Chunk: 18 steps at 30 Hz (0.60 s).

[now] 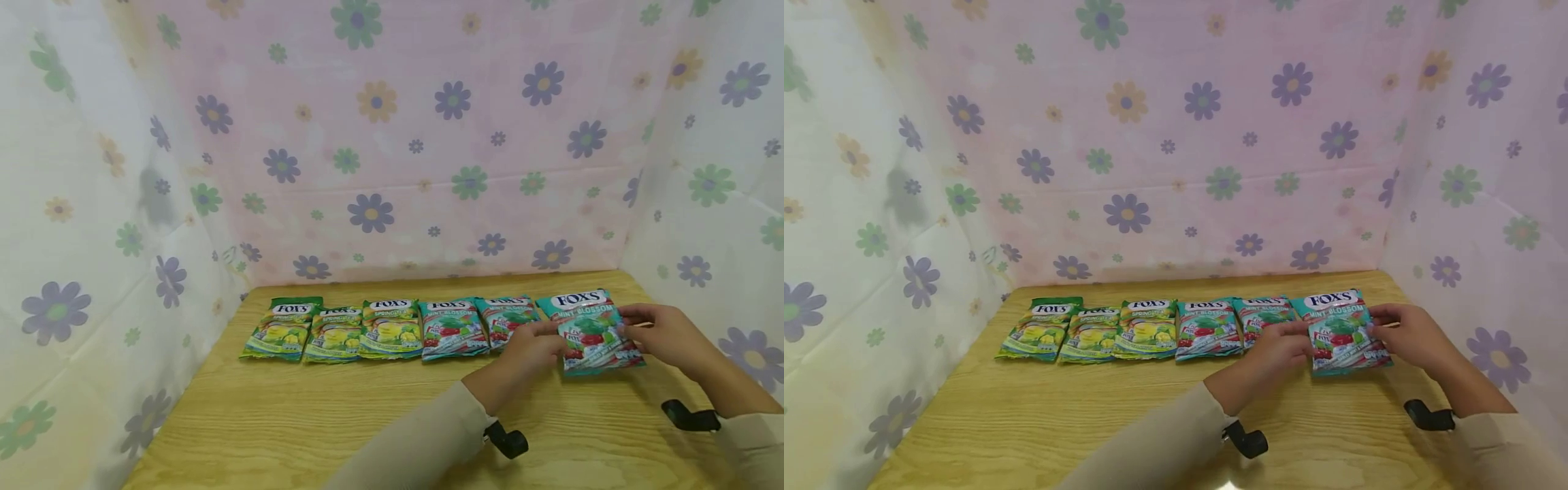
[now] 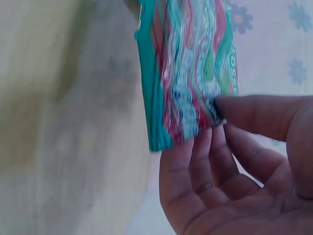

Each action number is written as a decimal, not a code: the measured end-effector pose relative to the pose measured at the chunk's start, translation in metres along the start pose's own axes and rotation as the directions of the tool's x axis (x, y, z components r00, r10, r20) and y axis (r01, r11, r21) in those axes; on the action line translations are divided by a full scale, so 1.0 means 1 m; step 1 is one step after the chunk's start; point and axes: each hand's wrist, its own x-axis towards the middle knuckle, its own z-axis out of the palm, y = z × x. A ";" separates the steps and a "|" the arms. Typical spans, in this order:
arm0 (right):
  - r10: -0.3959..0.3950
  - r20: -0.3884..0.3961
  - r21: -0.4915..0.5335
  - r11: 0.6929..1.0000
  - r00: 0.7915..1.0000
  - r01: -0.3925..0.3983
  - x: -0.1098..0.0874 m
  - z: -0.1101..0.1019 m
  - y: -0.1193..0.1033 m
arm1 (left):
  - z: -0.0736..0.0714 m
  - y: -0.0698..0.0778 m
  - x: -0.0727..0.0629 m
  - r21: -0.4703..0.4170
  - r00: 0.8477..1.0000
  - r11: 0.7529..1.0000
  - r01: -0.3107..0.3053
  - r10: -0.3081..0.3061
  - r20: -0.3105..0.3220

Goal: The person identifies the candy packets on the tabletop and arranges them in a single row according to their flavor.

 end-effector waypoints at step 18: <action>0.075 -0.070 0.004 0.997 0.995 -0.075 0.052 0.003 0.005 | -0.004 0.007 0.046 -0.301 0.998 0.954 -0.014 0.032 0.055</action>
